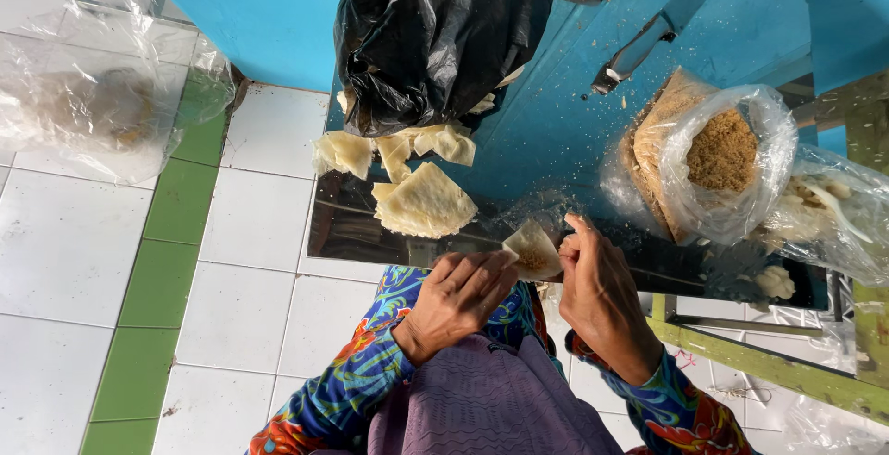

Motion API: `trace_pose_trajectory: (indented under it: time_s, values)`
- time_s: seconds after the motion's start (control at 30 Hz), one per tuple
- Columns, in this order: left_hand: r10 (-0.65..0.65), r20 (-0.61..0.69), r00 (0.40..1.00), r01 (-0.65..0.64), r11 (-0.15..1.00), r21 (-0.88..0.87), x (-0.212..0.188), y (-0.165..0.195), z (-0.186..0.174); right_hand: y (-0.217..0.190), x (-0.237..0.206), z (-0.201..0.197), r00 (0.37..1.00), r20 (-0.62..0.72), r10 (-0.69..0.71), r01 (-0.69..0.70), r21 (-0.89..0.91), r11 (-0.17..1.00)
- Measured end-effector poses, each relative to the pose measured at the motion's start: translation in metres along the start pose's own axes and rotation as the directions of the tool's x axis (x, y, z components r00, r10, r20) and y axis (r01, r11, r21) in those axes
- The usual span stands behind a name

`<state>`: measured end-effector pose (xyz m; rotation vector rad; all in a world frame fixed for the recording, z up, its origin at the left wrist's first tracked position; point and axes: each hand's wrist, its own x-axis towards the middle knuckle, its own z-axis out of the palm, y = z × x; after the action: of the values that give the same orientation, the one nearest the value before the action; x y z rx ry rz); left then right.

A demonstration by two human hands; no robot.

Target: The person sits at a low metal table folding small square dough pieces around a brown filling taken from a plastic bag, pinching each piece closed and placing the folded pieces in a row on the table, repeating this for many pieces.

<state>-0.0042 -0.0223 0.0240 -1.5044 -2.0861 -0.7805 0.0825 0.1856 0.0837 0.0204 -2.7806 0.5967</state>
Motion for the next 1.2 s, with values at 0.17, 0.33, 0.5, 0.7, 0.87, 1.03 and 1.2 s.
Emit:
trace_pose_trajectory:
  time_s: [0.17, 0.33, 0.5, 0.7, 0.87, 1.03, 1.2]
  values:
    - [0.004, 0.019, 1.0, -0.002, 0.996, -0.094, 0.002, 0.002, 0.001, -0.003, 0.002, -0.006, 0.992, 0.073, 0.102, -0.117, 0.249, 0.961]
    - [0.034, 0.028, 0.999, -0.032, 0.997, -0.067, 0.003, 0.001, 0.006, -0.009, -0.004, -0.008, 0.983, 0.12, 0.138, -0.17, 0.316, 0.933]
    - [0.046, -0.023, 0.999, -0.049, 0.992, -0.113, 0.008, -0.004, 0.009, -0.015, -0.015, 0.003, 0.994, 0.08, -0.072, 0.068, 0.055, 0.996]
    - [-0.25, 0.099, 0.963, 0.268, 0.923, -0.275, 0.029, -0.001, 0.015, 0.01, 0.006, 0.012, 0.983, 0.181, 0.029, -0.075, 0.252, 0.965]
    - [-0.176, 0.14, 0.974, 0.191, 0.977, -0.096, 0.03, 0.004, 0.014, 0.018, 0.013, 0.014, 0.993, 0.117, -0.024, -0.009, 0.278, 0.96]
    - [-0.048, 0.047, 0.998, 0.049, 0.999, -0.021, 0.025, 0.004, 0.009, 0.006, -0.008, 0.019, 0.968, -0.017, -0.252, 0.25, -0.06, 0.966]
    - [-0.168, 0.187, 0.968, 0.196, 0.97, -0.145, 0.039, -0.001, 0.012, 0.001, 0.001, 0.016, 0.989, 0.014, -0.148, 0.148, -0.056, 0.987]
